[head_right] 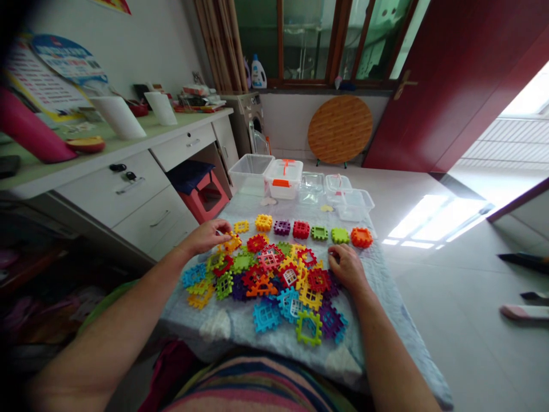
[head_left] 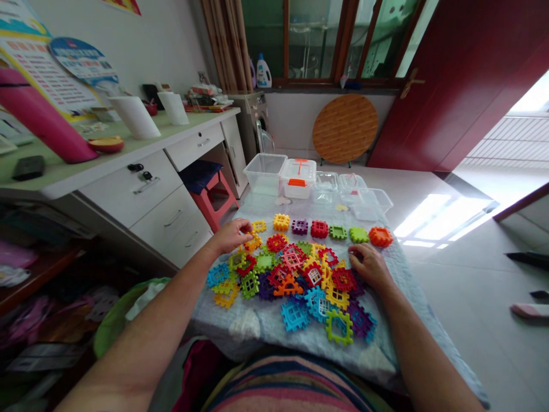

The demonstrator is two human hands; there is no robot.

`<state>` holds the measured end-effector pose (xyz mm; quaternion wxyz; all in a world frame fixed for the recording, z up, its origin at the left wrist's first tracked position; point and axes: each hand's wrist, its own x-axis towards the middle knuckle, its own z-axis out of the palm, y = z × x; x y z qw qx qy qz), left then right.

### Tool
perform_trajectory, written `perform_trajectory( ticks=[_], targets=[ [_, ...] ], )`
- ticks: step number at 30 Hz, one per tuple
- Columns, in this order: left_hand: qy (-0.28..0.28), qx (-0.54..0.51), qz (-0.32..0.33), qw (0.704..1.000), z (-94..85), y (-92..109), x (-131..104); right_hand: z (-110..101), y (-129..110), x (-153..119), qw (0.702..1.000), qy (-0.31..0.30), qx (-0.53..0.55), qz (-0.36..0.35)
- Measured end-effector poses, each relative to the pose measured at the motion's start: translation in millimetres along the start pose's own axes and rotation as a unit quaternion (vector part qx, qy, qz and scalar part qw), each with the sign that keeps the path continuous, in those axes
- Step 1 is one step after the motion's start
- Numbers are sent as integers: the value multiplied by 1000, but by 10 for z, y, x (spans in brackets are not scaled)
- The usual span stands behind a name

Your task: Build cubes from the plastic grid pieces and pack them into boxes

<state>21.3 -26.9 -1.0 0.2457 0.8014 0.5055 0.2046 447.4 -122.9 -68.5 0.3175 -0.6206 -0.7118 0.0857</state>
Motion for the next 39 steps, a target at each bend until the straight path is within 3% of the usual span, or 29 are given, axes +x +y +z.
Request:
perform_trajectory(
  ticks=[4, 6, 11, 14, 19, 26, 32, 39],
  targets=[
    [111, 37, 11, 993, 27, 127, -100, -7, -8, -2, 1000, -1, 2, -2],
    [127, 75, 26, 989, 72, 171, -173, -10, -8, -3, 1000, -4, 1, -3],
    [-25, 81, 72, 994, 100, 136, -277, -12, -4, -2, 1000, -6, 1, -4],
    [-73, 98, 45, 991, 48, 94, -239, -11, -7, 0, 1000, -3, 2, -3],
    [-219, 117, 16, 968, -41, 167, -151, -10, -19, 1, 1000, 1, -4, 3],
    [-270, 185, 17, 945, -27, 326, -35, -6, -15, 1, 1000, -2, -2, 8],
    [-245, 234, 59, 939, -71, 378, 37, 4, 5, -1, 1000, -6, 0, 4],
    [-98, 297, 13, 950, -169, 155, 378, 0, -2, -3, 1000, -1, -1, -1]
  ],
)
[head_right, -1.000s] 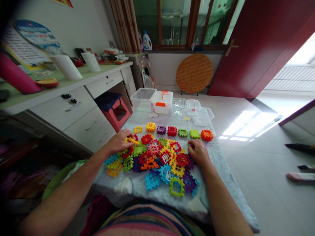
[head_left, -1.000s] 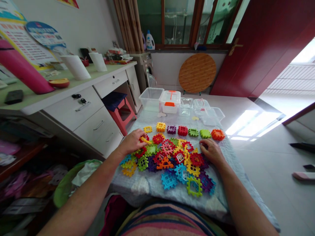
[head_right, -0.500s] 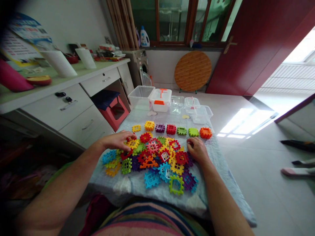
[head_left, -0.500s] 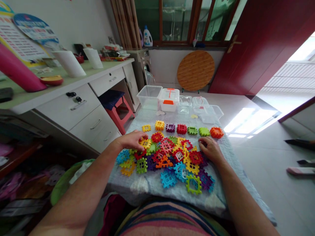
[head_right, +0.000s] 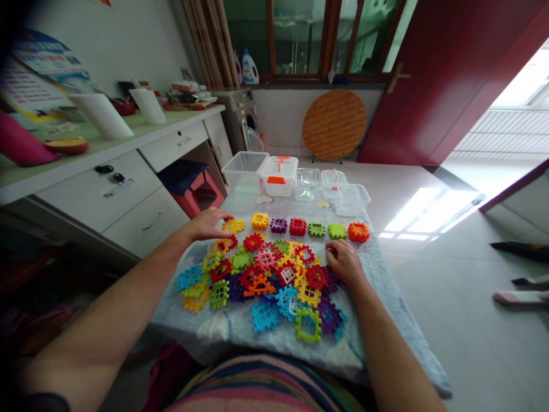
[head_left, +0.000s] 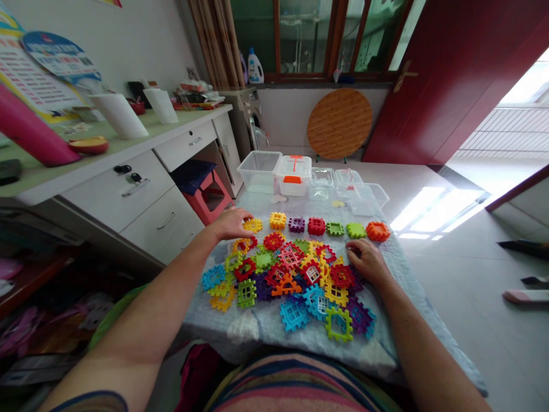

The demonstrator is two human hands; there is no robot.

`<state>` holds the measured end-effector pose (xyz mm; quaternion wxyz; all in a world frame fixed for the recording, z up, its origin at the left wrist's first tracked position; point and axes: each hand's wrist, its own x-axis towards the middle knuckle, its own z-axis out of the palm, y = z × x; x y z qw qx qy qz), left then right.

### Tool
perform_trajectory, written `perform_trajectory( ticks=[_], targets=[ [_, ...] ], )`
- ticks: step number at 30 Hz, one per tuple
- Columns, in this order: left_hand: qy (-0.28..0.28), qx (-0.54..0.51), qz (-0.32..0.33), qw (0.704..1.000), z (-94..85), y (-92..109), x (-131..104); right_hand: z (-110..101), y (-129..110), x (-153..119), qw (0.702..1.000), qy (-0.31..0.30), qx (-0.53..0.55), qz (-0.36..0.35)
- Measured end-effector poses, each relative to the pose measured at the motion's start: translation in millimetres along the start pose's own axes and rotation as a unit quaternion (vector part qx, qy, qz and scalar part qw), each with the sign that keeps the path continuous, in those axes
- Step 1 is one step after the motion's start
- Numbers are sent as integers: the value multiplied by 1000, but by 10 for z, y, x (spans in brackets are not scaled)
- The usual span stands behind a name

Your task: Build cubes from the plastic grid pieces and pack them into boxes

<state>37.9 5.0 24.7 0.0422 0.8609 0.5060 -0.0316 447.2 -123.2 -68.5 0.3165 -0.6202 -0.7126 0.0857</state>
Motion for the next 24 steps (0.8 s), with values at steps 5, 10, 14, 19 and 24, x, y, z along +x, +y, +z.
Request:
perform_trajectory(
  ticks=[5, 10, 14, 19, 24],
  targets=[
    [23, 25, -27, 999, 234, -102, 283, 7, 11, -1, 1000, 2, 1, -2],
    [-38, 28, -24, 999, 339, -125, 405, 6, 0, -4, 1000, 0, -2, 0],
    [-61, 26, -10, 998, 300, -140, 459, -5, -19, -4, 1000, 1, 1, 3],
    [-80, 28, -22, 996, 263, -125, 489, -9, -23, -4, 1000, -6, 0, 10],
    [-80, 37, -42, 995, 288, -88, 511, -10, -26, -5, 1000, -4, -2, 10]
  ],
)
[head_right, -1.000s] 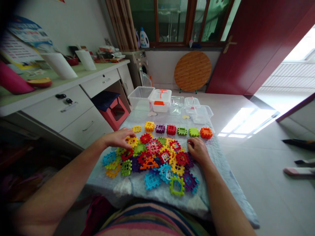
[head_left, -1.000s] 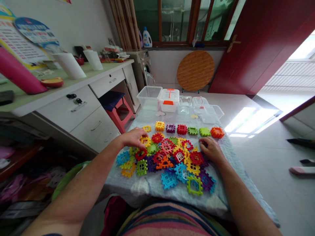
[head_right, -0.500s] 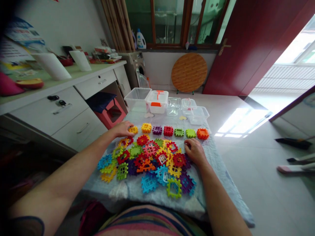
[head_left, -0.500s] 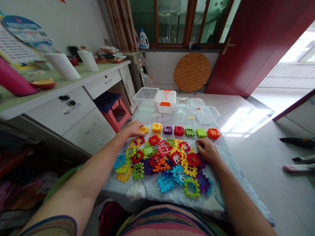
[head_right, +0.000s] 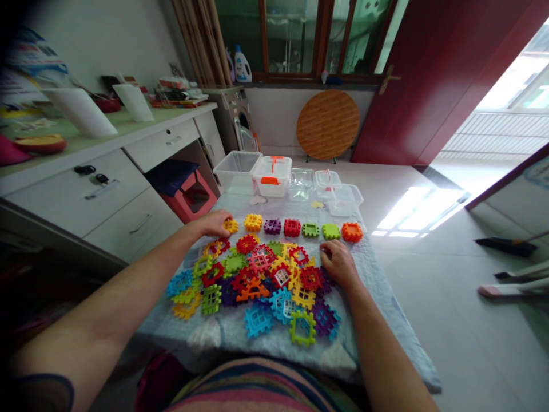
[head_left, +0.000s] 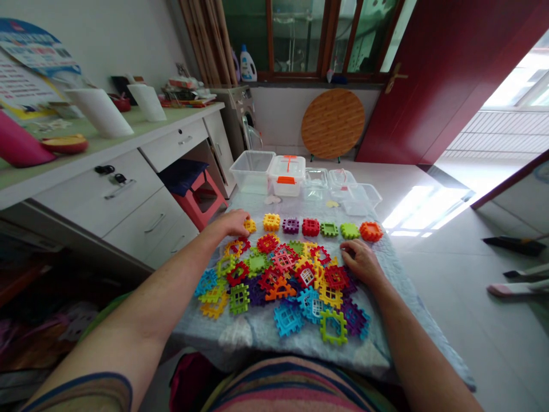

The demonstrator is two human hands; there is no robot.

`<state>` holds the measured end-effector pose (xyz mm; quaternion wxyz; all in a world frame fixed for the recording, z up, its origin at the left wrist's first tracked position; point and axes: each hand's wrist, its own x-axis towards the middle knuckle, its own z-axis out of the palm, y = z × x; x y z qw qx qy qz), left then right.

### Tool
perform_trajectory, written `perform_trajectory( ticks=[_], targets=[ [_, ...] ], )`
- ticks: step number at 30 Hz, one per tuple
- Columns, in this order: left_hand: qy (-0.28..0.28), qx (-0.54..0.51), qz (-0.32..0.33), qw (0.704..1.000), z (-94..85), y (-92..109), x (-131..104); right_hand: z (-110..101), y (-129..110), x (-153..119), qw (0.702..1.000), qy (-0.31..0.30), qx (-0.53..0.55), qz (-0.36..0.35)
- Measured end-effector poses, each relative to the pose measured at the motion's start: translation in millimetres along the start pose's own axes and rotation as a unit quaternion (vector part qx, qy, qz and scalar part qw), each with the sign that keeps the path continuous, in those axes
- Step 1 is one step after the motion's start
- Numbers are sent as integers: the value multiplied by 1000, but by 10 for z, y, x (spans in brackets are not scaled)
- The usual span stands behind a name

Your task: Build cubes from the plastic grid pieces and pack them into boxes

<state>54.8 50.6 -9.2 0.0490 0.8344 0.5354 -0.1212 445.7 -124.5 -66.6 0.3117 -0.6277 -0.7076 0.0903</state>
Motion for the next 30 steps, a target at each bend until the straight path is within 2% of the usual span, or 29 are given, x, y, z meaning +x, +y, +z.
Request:
perform_trajectory(
  ticks=[15, 21, 23, 26, 30],
  targets=[
    [5, 14, -2, 1000, -80, 116, -39, 8, 23, 5, 1000, -3, 3, -2],
    [33, 20, 6, 999, -143, 100, -48, -4, 13, 2, 1000, -1, 9, -10],
    [71, 14, 23, 997, -210, 101, -44, -8, 10, 4, 1000, 0, 9, -10],
    [124, -2, 86, 988, -327, 180, -6, -11, 4, 5, 1000, -2, 8, -8],
    [124, 6, 164, 979, -434, 403, 116, -10, -3, 2, 1000, 1, 10, -6]
  ],
)
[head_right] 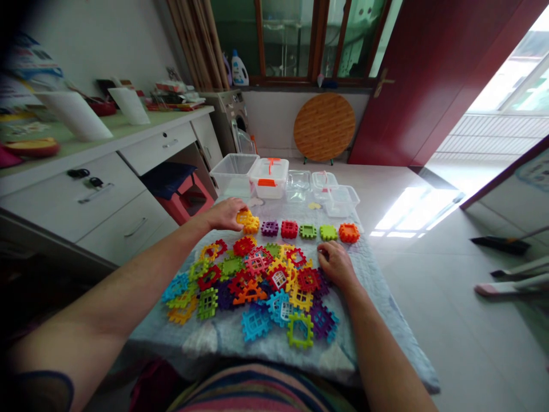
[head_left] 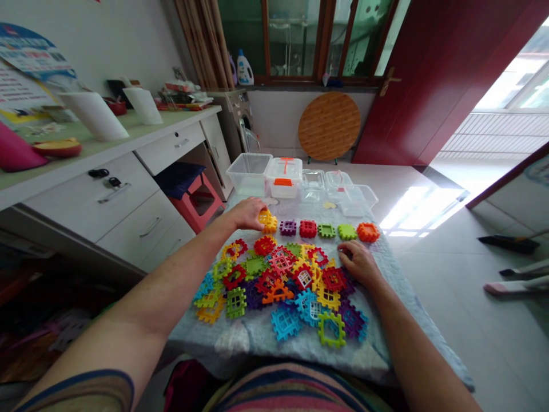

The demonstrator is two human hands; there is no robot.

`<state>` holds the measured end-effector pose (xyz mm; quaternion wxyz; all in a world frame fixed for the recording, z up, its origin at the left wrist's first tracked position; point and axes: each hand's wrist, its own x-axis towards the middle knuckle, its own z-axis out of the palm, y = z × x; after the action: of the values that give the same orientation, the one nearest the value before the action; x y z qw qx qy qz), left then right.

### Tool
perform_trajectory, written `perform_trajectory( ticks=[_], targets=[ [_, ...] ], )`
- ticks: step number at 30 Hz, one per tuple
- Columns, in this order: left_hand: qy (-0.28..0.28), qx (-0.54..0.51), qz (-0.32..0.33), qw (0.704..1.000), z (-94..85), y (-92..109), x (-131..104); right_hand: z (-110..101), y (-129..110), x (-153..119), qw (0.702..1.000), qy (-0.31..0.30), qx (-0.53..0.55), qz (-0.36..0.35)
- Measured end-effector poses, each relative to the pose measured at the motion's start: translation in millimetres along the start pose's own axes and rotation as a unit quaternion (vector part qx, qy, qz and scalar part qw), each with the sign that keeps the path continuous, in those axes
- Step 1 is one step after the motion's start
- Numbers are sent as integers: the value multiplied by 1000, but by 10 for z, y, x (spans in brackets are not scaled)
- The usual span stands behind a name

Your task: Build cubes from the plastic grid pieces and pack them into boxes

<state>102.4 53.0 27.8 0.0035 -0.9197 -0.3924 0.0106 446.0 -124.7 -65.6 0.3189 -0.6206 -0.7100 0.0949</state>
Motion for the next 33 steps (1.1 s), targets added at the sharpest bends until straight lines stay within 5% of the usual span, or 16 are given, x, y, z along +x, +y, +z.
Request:
perform_trajectory(
  ticks=[6, 15, 29, 33],
  targets=[
    [-71, 19, 16, 997, 66, 87, 231, -1, -13, -6, 1000, 5, -1, -1],
    [-113, 10, 0, 994, 157, 64, 240, -2, -7, -2, 1000, -1, 0, 0],
    [-136, 7, -20, 991, 156, 88, 299, -10, -16, -4, 1000, -3, 6, 9],
    [-58, 10, -10, 998, 90, 122, 165, -18, -19, -3, 1000, -4, 6, 7]
  ],
)
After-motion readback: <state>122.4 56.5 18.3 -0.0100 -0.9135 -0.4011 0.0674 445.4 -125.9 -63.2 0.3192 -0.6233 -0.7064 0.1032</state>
